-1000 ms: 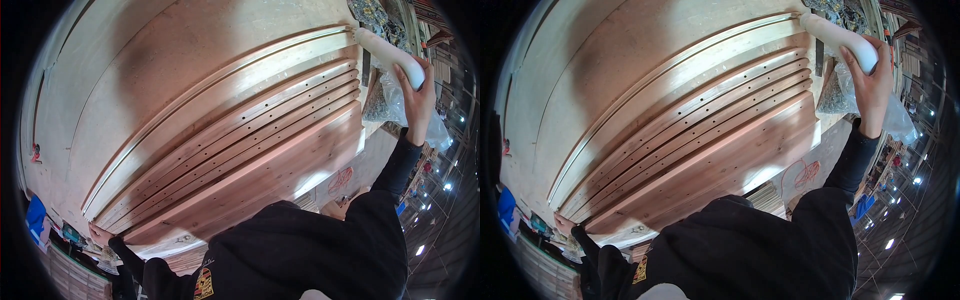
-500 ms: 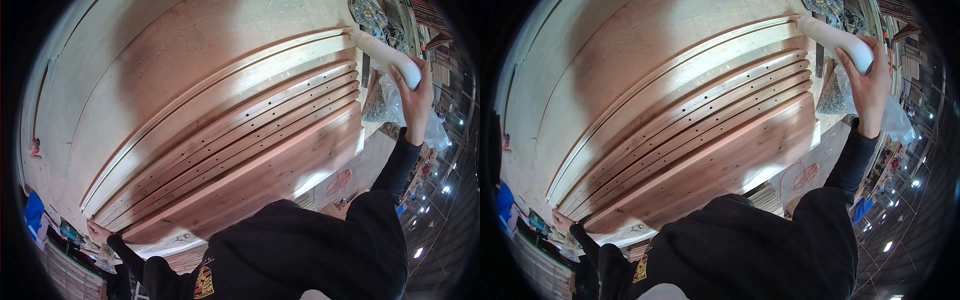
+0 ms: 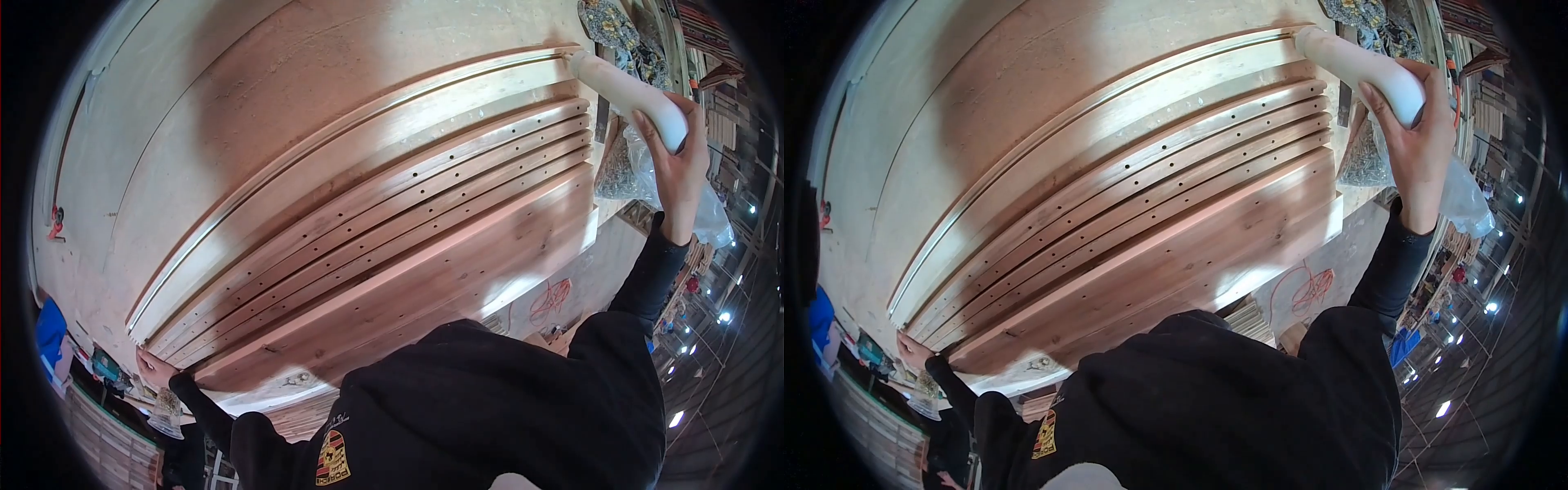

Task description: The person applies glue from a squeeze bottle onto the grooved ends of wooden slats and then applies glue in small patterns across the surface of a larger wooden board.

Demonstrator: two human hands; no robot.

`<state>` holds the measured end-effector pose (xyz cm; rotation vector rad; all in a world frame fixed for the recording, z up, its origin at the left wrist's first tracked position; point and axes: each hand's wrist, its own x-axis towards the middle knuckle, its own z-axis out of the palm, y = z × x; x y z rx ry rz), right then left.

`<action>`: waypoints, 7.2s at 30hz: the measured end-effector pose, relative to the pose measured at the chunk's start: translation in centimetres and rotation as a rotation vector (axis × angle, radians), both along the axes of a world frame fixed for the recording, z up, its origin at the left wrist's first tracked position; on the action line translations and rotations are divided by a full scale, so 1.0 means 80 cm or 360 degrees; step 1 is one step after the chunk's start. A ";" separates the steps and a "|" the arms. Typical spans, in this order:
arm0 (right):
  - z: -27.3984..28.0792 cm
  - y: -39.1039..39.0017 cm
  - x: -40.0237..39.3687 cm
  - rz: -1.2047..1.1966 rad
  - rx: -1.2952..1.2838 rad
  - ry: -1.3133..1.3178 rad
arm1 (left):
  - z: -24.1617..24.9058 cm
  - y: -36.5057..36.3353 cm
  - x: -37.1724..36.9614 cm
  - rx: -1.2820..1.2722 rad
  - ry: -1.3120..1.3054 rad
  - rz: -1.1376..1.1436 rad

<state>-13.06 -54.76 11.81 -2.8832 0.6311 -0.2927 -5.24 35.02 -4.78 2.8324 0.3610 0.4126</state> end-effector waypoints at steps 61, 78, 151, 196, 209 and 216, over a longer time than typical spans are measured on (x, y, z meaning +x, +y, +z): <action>-0.005 -0.007 0.025 0.0644 0.0595 0.0141 | -0.006 -0.016 0.003 -0.0162 -0.0089 -0.0038; 0.012 0.013 0.039 0.0622 0.0563 0.0258 | -0.014 -0.006 0.005 -0.0196 -0.0139 0.0010; -0.100 0.084 -0.007 -0.0116 0.2071 -0.0077 | -0.019 -0.028 0.003 -0.0095 -0.0246 0.0161; -0.131 0.135 -0.087 -0.0036 0.4017 -0.1053 | -0.053 0.015 0.010 -0.0087 -0.0244 0.0092; -0.085 0.248 -0.175 0.0777 0.5086 -0.1779 | 0.001 -0.106 0.059 -0.0239 -0.0563 -0.0077; -0.101 0.235 -0.270 0.0732 0.4657 -0.2173 | 0.070 -0.450 0.057 -0.0066 -0.0278 -0.1241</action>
